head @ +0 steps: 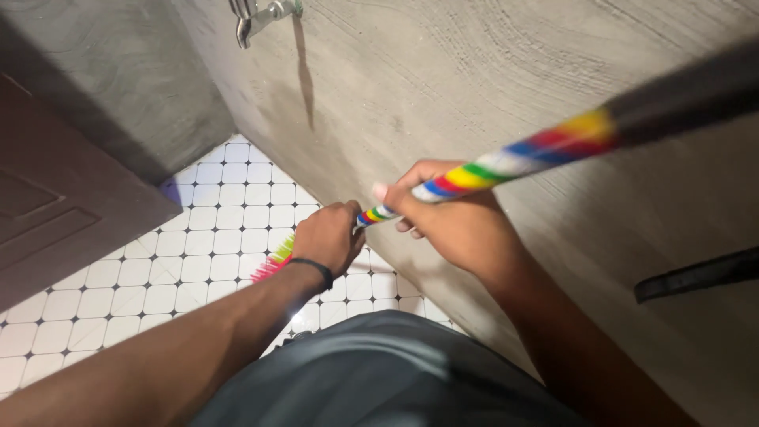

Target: The recorder attempts to assemble a broom by attaching the brush head to the handle.

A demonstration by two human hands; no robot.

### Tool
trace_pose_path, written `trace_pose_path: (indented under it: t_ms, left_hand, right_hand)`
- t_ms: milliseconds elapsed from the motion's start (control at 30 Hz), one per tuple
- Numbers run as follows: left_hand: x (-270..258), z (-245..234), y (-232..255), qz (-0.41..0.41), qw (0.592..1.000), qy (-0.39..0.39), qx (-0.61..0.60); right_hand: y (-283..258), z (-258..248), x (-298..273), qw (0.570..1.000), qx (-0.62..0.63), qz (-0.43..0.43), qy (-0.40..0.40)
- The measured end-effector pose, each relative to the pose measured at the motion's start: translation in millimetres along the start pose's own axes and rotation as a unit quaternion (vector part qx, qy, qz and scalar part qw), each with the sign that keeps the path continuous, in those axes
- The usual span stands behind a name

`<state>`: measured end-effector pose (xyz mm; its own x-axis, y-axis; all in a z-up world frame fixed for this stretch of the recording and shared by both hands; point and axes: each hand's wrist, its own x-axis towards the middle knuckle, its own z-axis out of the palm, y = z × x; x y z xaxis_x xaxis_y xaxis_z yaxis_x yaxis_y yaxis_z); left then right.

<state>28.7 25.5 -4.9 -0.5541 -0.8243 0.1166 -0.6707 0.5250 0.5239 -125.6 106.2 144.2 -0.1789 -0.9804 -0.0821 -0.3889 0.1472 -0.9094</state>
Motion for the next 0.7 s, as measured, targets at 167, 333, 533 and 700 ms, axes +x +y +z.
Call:
trace_pose_path:
  t_ms: [167, 333, 533, 700]
  left_hand:
    - [-2.0, 22.3, -21.4, -0.050, 0.988, -0.148, 0.008]
    - [-5.3, 20.8, -5.3, -0.077, 0.978, -0.196, -0.008]
    - [-8.7, 26.1, 9.0, -0.054, 0.980, -0.190, -0.018]
    - [-14.1, 26.4, 20.8, -0.030, 0.982, -0.182, -0.036]
  right_hand:
    - [21.1, 4.4, -2.2, 0.991, -0.105, 0.031, -0.073]
    - [9.0, 1.0, -11.0, 0.987, -0.139, 0.078, -0.037]
    - [8.6, -8.1, -22.7, 0.990, -0.134, 0.052, -0.004]
    - [1.2, -13.5, -33.6, 0.983, -0.177, 0.032, 0.029]
